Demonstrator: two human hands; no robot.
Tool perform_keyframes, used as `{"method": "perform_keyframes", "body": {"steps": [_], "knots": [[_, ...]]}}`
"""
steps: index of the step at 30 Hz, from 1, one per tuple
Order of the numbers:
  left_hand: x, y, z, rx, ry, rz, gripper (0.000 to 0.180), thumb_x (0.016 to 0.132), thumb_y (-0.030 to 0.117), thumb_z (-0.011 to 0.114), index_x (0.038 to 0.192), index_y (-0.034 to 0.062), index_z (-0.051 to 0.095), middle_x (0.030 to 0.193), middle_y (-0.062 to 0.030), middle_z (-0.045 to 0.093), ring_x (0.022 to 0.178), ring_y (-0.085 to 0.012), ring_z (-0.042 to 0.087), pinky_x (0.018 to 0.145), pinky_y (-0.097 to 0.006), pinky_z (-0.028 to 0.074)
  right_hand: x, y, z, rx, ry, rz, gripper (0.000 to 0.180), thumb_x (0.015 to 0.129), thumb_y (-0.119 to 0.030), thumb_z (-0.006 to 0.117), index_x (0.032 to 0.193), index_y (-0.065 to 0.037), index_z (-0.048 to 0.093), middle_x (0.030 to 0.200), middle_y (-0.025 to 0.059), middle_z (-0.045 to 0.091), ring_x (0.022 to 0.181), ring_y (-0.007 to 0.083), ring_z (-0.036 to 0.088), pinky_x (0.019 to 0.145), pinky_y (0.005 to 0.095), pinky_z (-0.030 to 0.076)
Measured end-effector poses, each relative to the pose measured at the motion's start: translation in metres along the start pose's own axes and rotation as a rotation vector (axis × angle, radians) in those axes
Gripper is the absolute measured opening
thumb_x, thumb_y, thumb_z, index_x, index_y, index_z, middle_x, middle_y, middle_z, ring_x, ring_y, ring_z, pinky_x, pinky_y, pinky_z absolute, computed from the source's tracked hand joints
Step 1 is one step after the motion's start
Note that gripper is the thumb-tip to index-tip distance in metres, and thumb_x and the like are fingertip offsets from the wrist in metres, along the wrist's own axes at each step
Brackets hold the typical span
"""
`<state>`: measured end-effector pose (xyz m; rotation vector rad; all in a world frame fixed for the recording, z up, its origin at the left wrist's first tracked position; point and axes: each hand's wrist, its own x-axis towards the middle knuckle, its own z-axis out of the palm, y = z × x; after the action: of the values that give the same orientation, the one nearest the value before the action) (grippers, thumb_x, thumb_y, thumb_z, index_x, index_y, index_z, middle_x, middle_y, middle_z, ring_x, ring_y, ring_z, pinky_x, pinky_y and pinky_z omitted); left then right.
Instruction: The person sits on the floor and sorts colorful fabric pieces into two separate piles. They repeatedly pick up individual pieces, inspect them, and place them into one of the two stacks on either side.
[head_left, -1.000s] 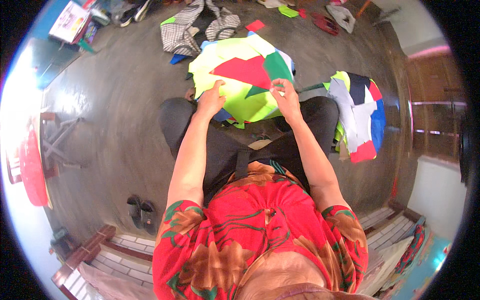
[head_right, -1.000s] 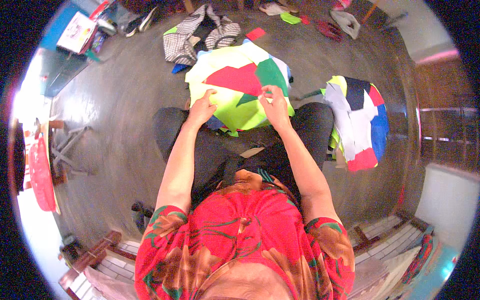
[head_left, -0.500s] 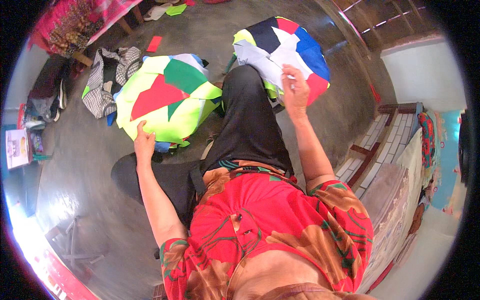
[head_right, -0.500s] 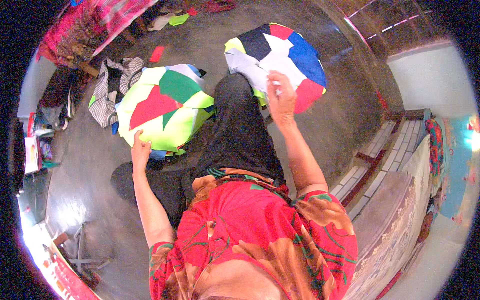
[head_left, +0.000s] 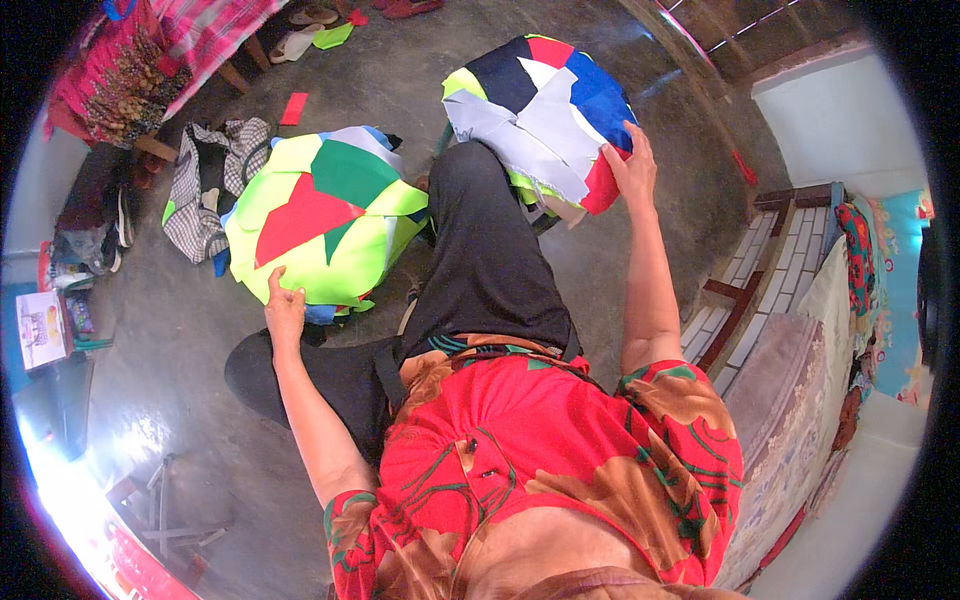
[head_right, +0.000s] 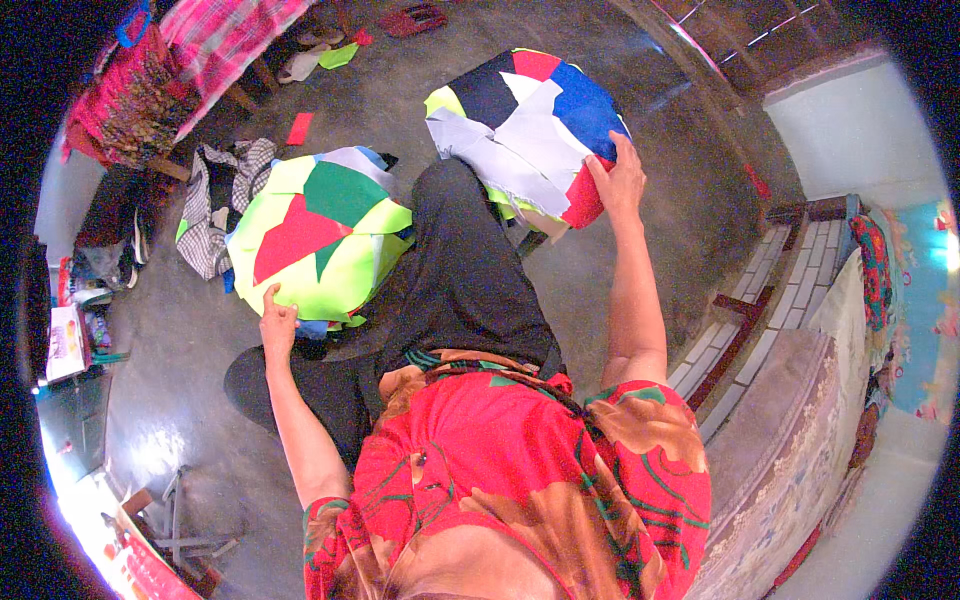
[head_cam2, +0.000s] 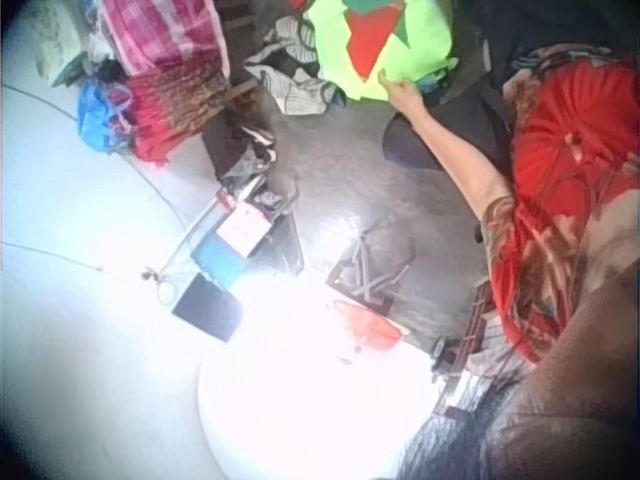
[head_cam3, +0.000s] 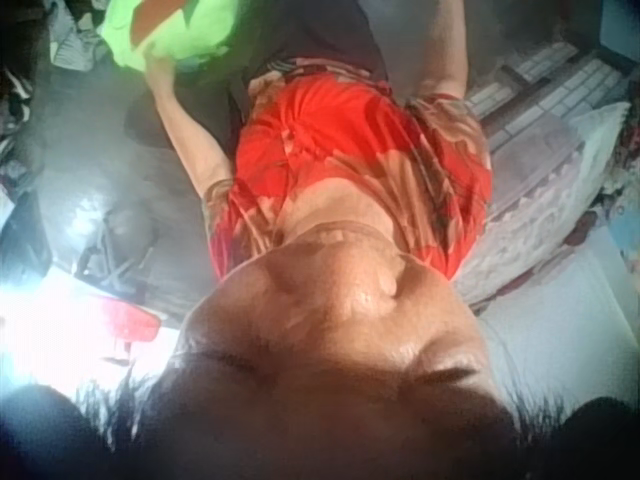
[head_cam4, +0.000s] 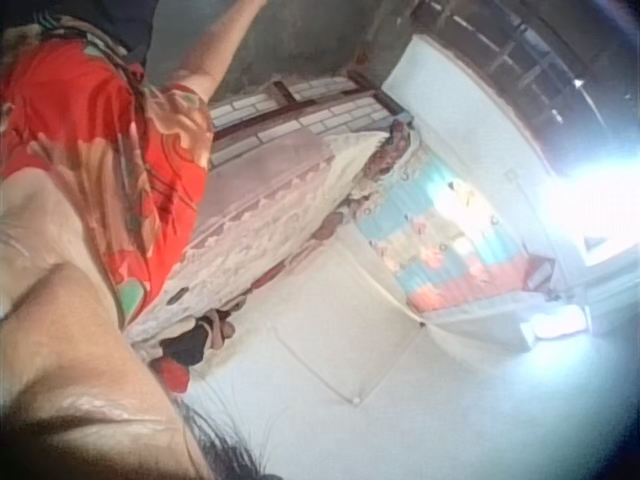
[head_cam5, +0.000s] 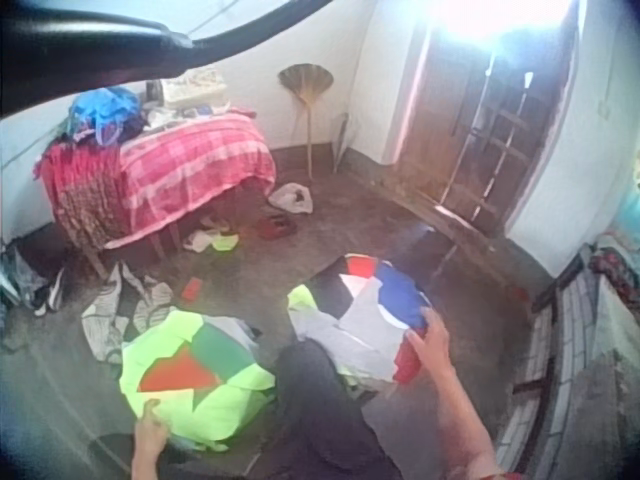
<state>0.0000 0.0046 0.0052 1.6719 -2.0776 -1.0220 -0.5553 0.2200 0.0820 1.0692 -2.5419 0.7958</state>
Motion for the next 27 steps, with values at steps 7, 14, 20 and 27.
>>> {"method": "perform_keyframes", "body": {"steps": [7, 14, 20, 27], "knots": [[0.000, -0.003, -0.002, 0.009, 0.001, -0.008, 0.053, 0.083, 0.007, 0.059, 0.132, 0.0153, 0.040, 0.067, -0.0067, 0.056, 0.060, -0.0180, 0.059, 0.062, -0.034, 0.049, 0.016, -0.005, 0.002, -0.136, -0.088, -0.028, 0.026, 0.083, -0.028, 0.062, 0.103, -0.013, 0.060, 0.101, 0.0106, 0.065, 0.092, 0.0325, 0.062, 0.078, 0.0438, 0.048], [-0.002, 0.004, -0.003, -0.004, -0.008, -0.032, 0.052, 0.083, 0.007, 0.059, 0.131, 0.0160, 0.040, 0.066, -0.0064, 0.055, 0.060, -0.0188, 0.060, 0.061, -0.034, 0.048, 0.020, 0.000, 0.009, -0.075, -0.054, 0.140, 0.018, 0.086, -0.025, 0.057, 0.093, -0.009, 0.060, 0.093, 0.0139, 0.066, 0.089, 0.0366, 0.061, 0.075, 0.0439, 0.048], [0.000, 0.005, 0.000, 0.010, 0.006, -0.015, 0.051, 0.082, 0.008, 0.061, 0.128, 0.0147, 0.041, 0.061, -0.0084, 0.055, 0.059, -0.0228, 0.060, 0.059, -0.036, 0.047, 0.057, -0.006, -0.001, 0.584, 0.171, 0.187, 0.018, 0.091, -0.019, 0.055, 0.098, -0.004, 0.061, 0.086, 0.0054, 0.064, 0.079, 0.0160, 0.060, 0.073, 0.0310, 0.047], [0.002, -0.007, 0.002, 0.039, 0.037, -0.028, 0.052, 0.080, 0.013, 0.060, 0.128, 0.0158, 0.041, 0.063, -0.0146, 0.059, 0.066, -0.0338, 0.061, 0.061, -0.045, 0.044, 0.057, -0.117, 0.010, 1.608, -0.221, 0.277, 0.012, 0.092, -0.013, 0.056, 0.100, -0.004, 0.059, 0.092, 0.0030, 0.064, 0.083, 0.0116, 0.061, 0.076, 0.0277, 0.050]]}}
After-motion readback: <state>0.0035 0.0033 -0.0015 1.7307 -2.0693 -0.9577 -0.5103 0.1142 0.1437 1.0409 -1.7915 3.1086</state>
